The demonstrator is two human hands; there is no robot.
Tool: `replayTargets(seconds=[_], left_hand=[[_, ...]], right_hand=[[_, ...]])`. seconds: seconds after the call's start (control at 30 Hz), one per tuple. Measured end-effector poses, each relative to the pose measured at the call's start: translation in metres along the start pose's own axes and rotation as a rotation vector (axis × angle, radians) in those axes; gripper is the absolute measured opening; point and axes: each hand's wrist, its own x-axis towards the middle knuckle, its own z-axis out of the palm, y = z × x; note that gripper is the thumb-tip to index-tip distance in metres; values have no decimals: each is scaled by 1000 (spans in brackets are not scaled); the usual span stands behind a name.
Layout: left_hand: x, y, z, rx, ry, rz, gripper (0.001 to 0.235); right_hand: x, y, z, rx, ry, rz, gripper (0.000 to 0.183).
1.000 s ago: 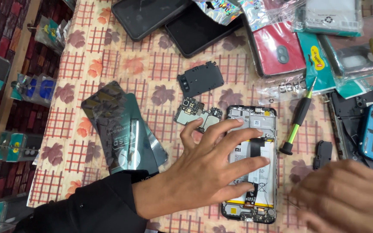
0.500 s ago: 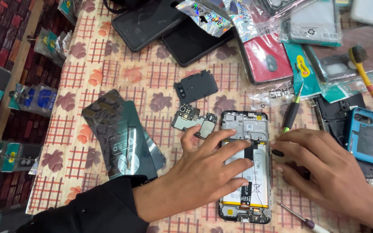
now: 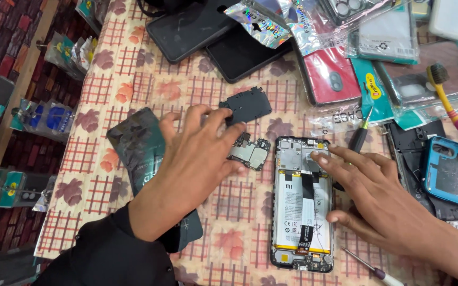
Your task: The person disassembles a smartphone, removes the battery and internal components, cleans the interior with a brush, and reassembles the device by reconnecting cables and placing components back into the chassis.
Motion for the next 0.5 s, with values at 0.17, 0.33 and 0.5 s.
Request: replayTargets(seconds=[0.17, 0.33, 0.5], left_hand=[[7, 2, -12, 12, -110, 21, 63], [15, 0, -16, -178, -113, -42, 45], [20, -5, -5, -507, -87, -143, 25]], right_hand=[[2, -3, 7, 43, 15, 17, 77], [1, -1, 9, 155, 56, -43, 76], [3, -3, 5, 248, 70, -19, 67]])
